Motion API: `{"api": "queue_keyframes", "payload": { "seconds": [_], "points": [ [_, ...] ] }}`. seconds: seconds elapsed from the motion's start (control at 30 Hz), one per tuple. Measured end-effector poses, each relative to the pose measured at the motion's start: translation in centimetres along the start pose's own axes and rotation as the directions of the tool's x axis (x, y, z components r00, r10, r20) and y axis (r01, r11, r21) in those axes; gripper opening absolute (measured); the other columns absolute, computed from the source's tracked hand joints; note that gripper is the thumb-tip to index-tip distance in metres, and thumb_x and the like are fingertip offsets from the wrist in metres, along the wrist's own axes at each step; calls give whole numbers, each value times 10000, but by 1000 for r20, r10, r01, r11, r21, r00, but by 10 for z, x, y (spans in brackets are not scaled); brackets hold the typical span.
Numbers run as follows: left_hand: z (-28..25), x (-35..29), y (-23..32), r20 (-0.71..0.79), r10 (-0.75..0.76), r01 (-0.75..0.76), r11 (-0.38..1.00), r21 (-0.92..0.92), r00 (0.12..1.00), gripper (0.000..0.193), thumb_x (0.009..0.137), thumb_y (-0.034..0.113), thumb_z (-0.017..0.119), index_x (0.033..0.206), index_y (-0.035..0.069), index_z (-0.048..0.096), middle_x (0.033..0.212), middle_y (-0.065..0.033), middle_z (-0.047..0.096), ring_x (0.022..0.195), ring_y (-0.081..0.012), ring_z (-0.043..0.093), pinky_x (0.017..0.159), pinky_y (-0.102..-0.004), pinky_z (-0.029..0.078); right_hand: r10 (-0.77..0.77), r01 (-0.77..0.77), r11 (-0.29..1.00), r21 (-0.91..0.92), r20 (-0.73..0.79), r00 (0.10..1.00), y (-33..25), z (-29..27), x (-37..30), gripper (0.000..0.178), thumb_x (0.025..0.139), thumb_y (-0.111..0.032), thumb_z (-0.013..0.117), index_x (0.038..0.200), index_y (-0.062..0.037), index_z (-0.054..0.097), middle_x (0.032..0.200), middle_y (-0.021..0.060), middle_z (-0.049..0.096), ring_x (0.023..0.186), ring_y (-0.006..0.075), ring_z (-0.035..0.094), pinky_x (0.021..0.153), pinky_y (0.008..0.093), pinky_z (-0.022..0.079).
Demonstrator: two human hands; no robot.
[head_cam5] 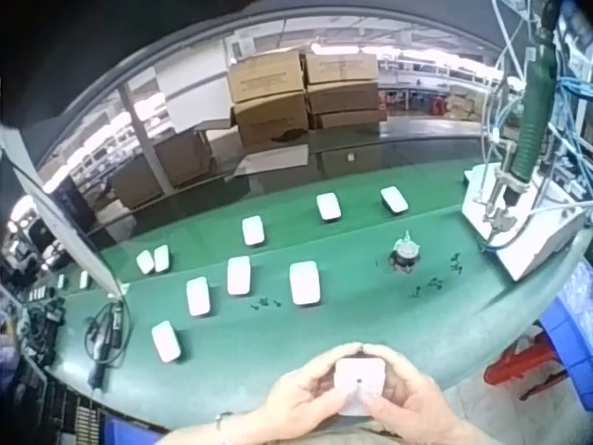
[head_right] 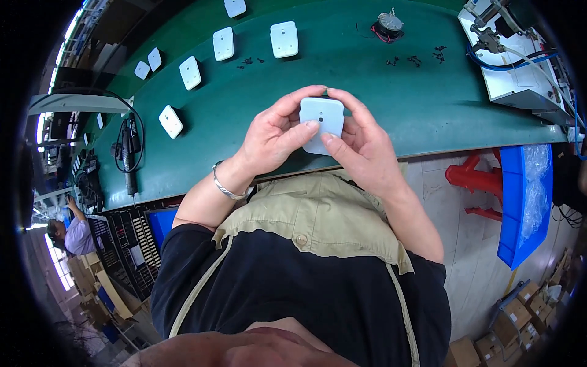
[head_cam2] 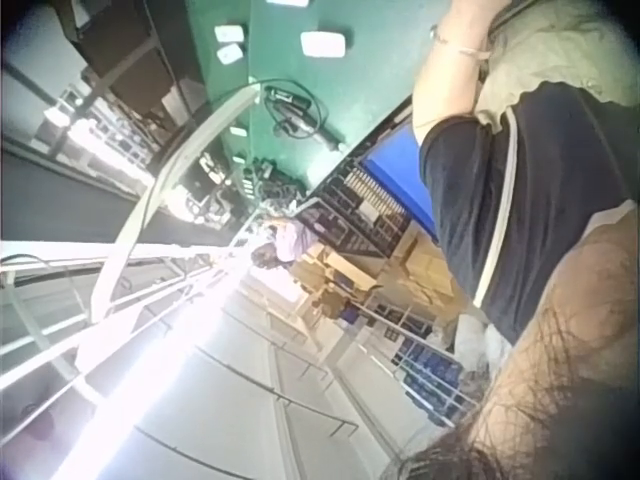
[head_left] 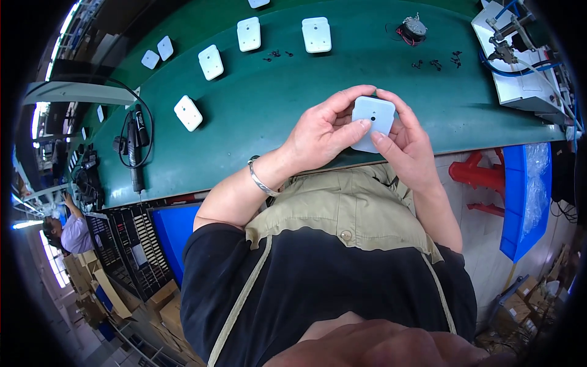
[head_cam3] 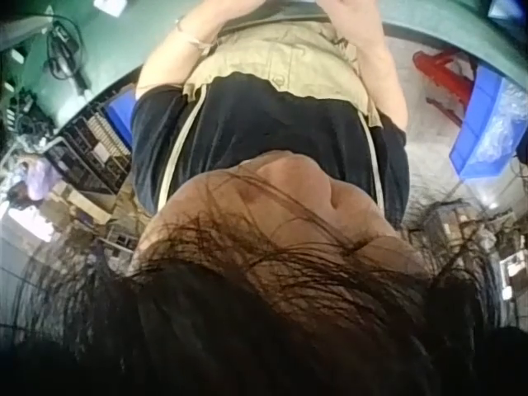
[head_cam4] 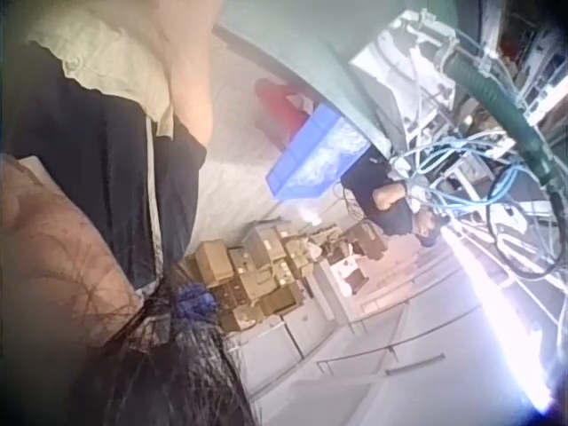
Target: The person assembles electronic components onto plastic housings by hand, then secures them with screws using an automated screwdriver.
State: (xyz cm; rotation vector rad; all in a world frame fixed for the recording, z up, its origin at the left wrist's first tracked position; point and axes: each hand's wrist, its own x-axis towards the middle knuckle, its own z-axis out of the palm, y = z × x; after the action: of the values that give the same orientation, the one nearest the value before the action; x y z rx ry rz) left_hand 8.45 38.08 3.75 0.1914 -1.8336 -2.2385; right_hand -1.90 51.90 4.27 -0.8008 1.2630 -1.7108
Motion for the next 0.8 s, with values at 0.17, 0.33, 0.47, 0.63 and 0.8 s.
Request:
{"api": "queue_keyframes", "payload": {
  "seconds": [0.17, 0.33, 0.47, 0.63, 0.8],
  "points": [
    [3, 1, -5, -29, 33, -34, 999, -28, 999, 451, 840, 90, 567, 1256, 43, 398, 1090, -77, 530, 984, -133, 534, 843, -269, 457, 6, -7, 998, -55, -32, 999, 1, 3, -1, 524, 844, 20, 491, 1313, -45, 267, 1096, 131, 507, 1020, 151, 500, 831, 263, 429],
    [2, 4, -7, -57, 12, -15, 999, -49, 998, 436, 820, 58, 573, 1230, 34, 424, 1082, -77, 535, 968, -131, 543, 827, -266, 465, -11, 8, 997, -77, -39, 999, 3, 4, -1, 529, 844, 24, 485, 1317, -49, 260, 1101, 128, 501, 1017, 147, 500, 826, 256, 430],
    [4, 4, -10, -86, 0, -7, 996, -87, 996, 418, 805, 27, 569, 1204, 26, 444, 1073, -81, 542, 962, -129, 547, 820, -263, 469, -16, 11, 996, -89, -52, 999, 6, 4, -1, 530, 843, 27, 483, 1318, -54, 262, 1100, 121, 500, 1008, 141, 501, 821, 250, 432],
    [4, 6, -16, -86, -28, 19, 994, -104, 996, 417, 806, 21, 566, 1204, 25, 443, 1071, -84, 546, 967, -134, 549, 823, -266, 469, 14, -19, 993, -115, -47, 999, 11, -2, -1, 534, 841, 26, 488, 1318, -67, 268, 1098, 120, 503, 997, 137, 502, 811, 246, 435],
    [-1, 5, -19, -49, 10, -17, 992, -129, 999, 425, 809, 15, 563, 1214, 25, 435, 1075, -84, 547, 976, -138, 548, 829, -269, 467, 41, -47, 990, -133, -46, 998, 9, -4, 1, 539, 836, 26, 497, 1316, -81, 277, 1094, 119, 506, 987, 134, 505, 799, 246, 435]
  ]
}}
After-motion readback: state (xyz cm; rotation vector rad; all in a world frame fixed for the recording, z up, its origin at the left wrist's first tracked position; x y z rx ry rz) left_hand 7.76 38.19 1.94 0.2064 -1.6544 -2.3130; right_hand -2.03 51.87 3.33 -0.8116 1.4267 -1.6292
